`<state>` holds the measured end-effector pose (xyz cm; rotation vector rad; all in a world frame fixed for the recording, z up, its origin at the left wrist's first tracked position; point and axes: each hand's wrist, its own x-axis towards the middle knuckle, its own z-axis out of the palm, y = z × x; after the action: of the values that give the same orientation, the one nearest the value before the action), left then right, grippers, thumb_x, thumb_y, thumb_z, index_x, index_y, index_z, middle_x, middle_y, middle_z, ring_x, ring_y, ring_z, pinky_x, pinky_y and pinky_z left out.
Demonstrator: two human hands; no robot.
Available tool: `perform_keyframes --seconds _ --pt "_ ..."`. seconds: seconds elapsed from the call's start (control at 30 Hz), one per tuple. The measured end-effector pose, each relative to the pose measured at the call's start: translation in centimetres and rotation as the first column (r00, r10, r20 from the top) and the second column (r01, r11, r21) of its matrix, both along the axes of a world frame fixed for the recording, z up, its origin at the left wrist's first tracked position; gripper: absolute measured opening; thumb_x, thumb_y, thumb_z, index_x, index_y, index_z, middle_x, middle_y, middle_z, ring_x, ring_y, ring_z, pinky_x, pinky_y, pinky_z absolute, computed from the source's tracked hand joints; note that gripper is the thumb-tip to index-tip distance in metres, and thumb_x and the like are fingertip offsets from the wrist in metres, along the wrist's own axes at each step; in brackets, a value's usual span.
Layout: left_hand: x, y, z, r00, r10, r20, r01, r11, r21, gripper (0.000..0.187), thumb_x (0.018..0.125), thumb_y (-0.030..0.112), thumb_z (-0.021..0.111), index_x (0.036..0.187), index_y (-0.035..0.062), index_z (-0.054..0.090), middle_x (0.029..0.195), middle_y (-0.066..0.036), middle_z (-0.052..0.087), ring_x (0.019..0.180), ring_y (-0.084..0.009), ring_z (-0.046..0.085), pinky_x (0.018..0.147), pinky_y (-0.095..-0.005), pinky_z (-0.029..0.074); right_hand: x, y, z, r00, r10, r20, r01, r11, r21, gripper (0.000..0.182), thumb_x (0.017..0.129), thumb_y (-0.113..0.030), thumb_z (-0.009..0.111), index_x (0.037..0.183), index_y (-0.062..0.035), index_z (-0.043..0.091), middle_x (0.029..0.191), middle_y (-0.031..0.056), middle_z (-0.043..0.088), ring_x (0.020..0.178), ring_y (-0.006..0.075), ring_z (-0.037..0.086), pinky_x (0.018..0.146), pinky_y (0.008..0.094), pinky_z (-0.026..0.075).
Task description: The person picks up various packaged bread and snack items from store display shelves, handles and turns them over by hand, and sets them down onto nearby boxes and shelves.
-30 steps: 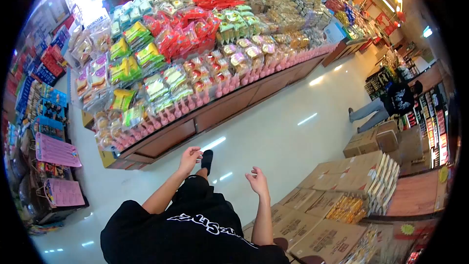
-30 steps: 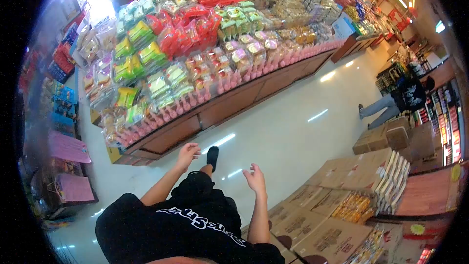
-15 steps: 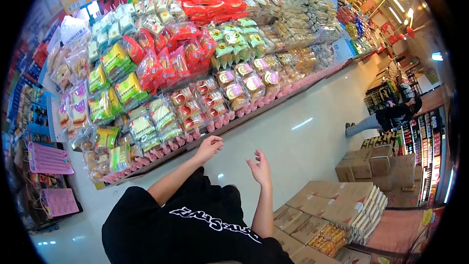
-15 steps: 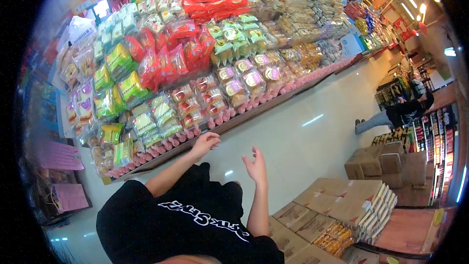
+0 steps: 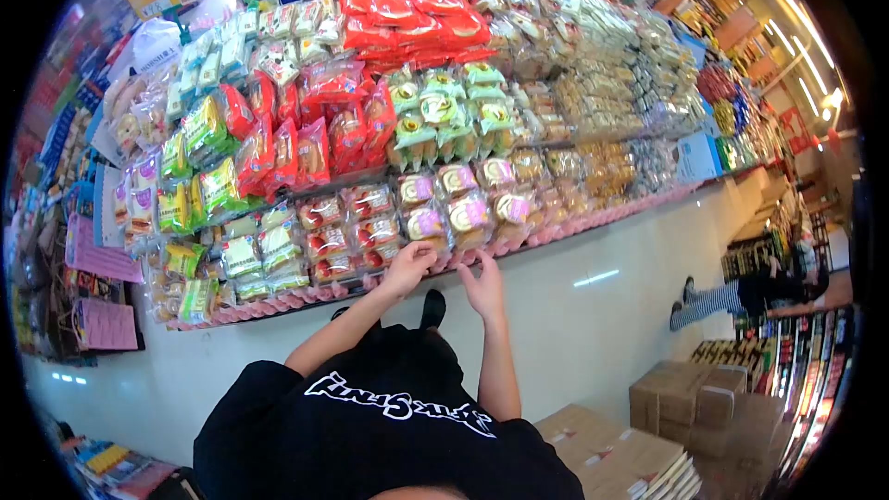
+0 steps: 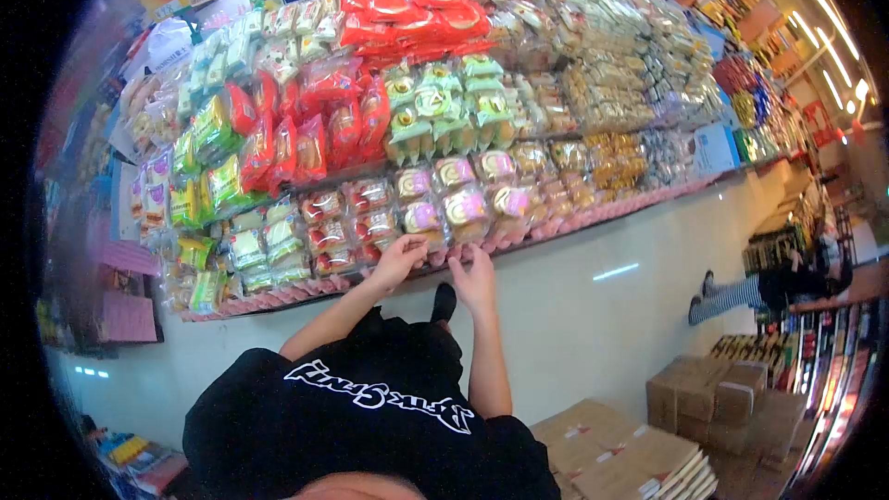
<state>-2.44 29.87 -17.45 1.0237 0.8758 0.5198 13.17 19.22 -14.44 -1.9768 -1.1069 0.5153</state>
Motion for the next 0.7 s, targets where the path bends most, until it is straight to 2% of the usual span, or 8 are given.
perform_keyframes --seconds 0.13,0.17,0.23,0.3,0.33,0.43,0.57,0.7 --pt "4.5 0.6 0.8 0.989 0.098 0.111 -0.089 0.993 -0.082 0.040 0.092 0.010 0.058 0.126 -0.0047 0.044 0.084 -0.006 0.057 0.066 -0.0112 0.055 0.055 -0.0265 0.045 4.2 3.6 0.1 0.989 0.085 0.123 -0.101 0.987 0.127 0.053 0.081 -0.017 0.070 0.125 0.0052 0.050 0.116 0.0232 0.058 0.111 0.0365 0.055 0.096 0.0398 0.043" --pt "5.5 0.8 0.0 0.988 0.121 -0.094 -0.113 0.990 0.083 0.038 0.091 0.009 0.058 0.124 -0.0045 0.045 0.083 -0.005 0.056 0.062 -0.0109 0.054 0.050 -0.0270 0.043 5.0 4.6 -0.1 0.977 0.075 0.201 -0.112 0.977 0.181 0.053 0.081 -0.016 0.069 0.125 0.0059 0.049 0.117 0.0239 0.057 0.113 0.0380 0.054 0.098 0.0409 0.042" --pt "6.9 0.8 1.8 0.985 0.142 -0.101 -0.137 0.989 0.054 0.041 0.088 0.010 0.061 0.123 -0.0035 0.045 0.082 -0.005 0.055 0.057 -0.0114 0.052 0.046 -0.0281 0.042 6.5 6.3 0.7 0.979 0.187 0.086 -0.198 0.971 0.136 0.057 0.080 -0.015 0.068 0.128 0.0076 0.046 0.123 0.0261 0.054 0.118 0.0406 0.050 0.103 0.0428 0.038" --pt "8.1 1.3 -2.5 0.968 0.222 -0.116 -0.217 0.975 0.056 0.045 0.085 0.014 0.064 0.123 -0.0019 0.045 0.079 -0.004 0.054 0.053 -0.0128 0.051 0.043 -0.0291 0.040 7.2 7.6 0.7 0.967 0.233 0.103 -0.247 0.958 0.147 0.059 0.079 -0.015 0.068 0.129 0.0079 0.045 0.124 0.0267 0.054 0.118 0.0410 0.050 0.103 0.0433 0.038" --pt "8.5 1.5 -2.1 0.957 0.187 -0.221 -0.178 0.982 0.060 0.035 0.089 0.012 0.060 0.120 -0.0008 0.050 0.099 -0.010 0.059 0.071 -0.0162 0.061 0.060 -0.0319 0.052 7.4 8.0 0.2 0.965 0.233 0.124 -0.252 0.954 0.165 0.060 0.079 -0.015 0.068 0.129 0.0086 0.045 0.121 0.0280 0.055 0.115 0.0418 0.051 0.101 0.0447 0.039" --pt "9.6 1.7 -5.3 0.923 0.272 -0.272 -0.238 0.960 0.150 0.036 0.083 0.021 0.069 0.108 -0.0008 0.055 0.087 -0.009 0.062 0.058 -0.0150 0.058 0.046 -0.0310 0.044 8.3 8.9 0.5 0.947 0.322 -0.001 -0.322 0.947 0.015 0.059 0.078 -0.015 0.068 0.127 0.0095 0.046 0.117 0.0292 0.056 0.111 0.0431 0.053 0.099 0.0459 0.039" --pt "10.9 2.0 0.6 0.904 0.203 -0.377 -0.204 0.978 0.038 0.037 0.083 0.030 0.070 0.102 -0.0011 0.060 0.081 -0.011 0.066 0.071 -0.0204 0.064 0.063 -0.0360 0.050 9.4 9.6 -2.2 0.938 0.331 0.103 -0.339 0.938 0.072 0.056 0.078 -0.020 0.068 0.123 0.0095 0.049 0.109 0.0286 0.059 0.106 0.0432 0.055 0.094 0.0469 0.041" --pt "11.2 1.7 -0.1 0.881 0.296 -0.368 -0.185 0.933 0.309 0.030 0.085 0.024 0.066 0.100 -0.0014 0.062 0.074 -0.010 0.065 0.065 -0.0192 0.063 0.059 -0.0358 0.049 9.4 10.0 -3.3 0.956 0.269 0.117 -0.278 0.959 0.065 0.052 0.077 -0.023 0.071 0.117 0.0076 0.055 0.107 0.0269 0.061 0.101 0.0411 0.056 0.092 0.0467 0.042"
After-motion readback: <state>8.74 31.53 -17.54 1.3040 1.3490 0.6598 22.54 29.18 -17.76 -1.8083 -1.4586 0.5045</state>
